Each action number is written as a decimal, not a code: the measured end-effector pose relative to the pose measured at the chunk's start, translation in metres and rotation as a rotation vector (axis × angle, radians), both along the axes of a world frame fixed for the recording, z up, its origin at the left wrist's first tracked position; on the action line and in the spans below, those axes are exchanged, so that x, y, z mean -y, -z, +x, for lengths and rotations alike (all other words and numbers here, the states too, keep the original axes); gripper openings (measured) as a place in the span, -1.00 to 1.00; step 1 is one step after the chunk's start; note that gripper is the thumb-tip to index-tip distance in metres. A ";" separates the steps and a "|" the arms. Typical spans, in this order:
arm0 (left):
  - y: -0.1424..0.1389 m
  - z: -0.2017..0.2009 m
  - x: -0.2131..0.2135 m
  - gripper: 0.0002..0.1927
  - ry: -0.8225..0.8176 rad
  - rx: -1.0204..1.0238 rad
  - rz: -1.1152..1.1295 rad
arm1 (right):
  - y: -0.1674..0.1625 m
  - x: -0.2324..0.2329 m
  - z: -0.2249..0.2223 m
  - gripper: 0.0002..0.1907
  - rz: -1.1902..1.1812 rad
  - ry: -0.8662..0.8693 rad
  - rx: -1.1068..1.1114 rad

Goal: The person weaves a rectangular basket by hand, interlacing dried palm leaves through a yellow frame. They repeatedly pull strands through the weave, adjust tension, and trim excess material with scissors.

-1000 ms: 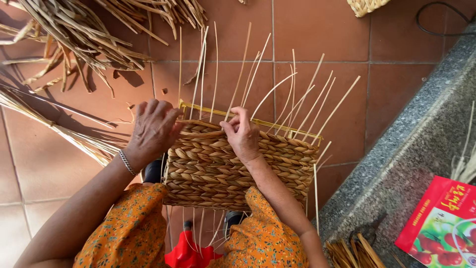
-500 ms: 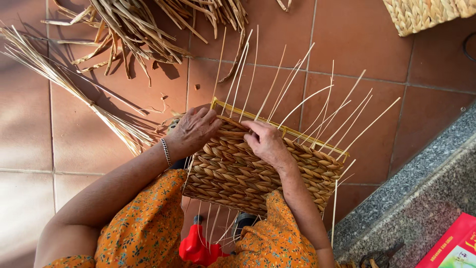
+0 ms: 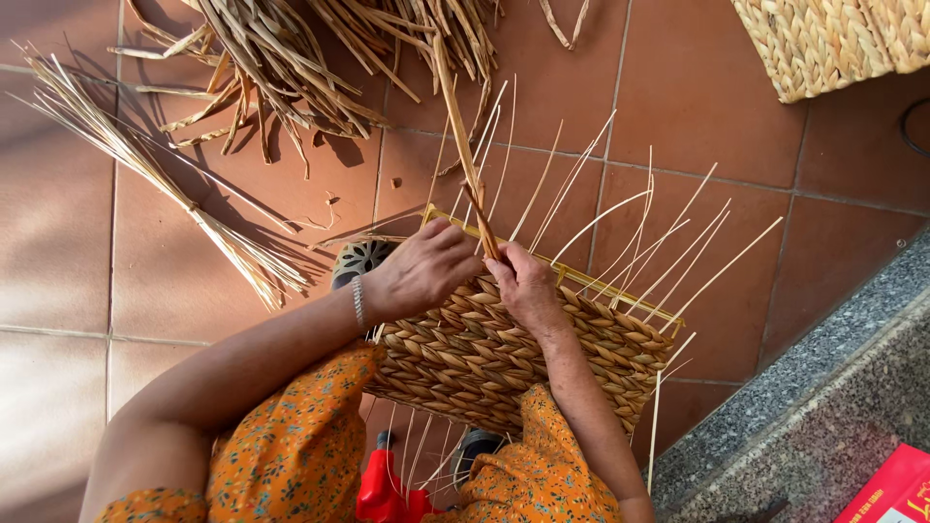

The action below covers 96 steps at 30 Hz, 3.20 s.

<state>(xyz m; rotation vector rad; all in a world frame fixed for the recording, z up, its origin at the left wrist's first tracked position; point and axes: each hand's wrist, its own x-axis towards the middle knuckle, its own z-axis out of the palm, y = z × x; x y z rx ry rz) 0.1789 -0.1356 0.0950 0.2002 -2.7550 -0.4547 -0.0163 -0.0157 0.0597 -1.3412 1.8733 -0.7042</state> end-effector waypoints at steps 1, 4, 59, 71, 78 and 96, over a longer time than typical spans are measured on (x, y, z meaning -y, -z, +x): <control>0.010 -0.008 -0.001 -0.69 -0.057 0.139 0.040 | 0.000 -0.002 -0.001 -0.88 0.008 0.003 0.017; 0.041 -0.041 0.007 -0.72 -0.229 0.503 0.219 | 0.000 -0.005 -0.005 -0.87 0.017 -0.002 0.063; 0.033 0.074 0.007 -0.78 -0.325 0.154 -0.054 | 0.026 0.017 0.032 -0.77 -0.579 -0.117 -0.403; 0.017 0.065 0.012 -0.76 -0.373 0.659 0.553 | 0.003 0.025 0.025 -0.87 -0.342 -0.093 -0.195; -0.025 0.032 0.029 -0.84 -0.431 0.019 -0.196 | -0.002 0.020 0.006 -0.74 -0.110 -0.249 0.064; 0.099 -0.057 0.044 -0.79 -0.463 -0.207 0.666 | 0.011 0.021 0.003 -0.87 -0.021 0.030 0.273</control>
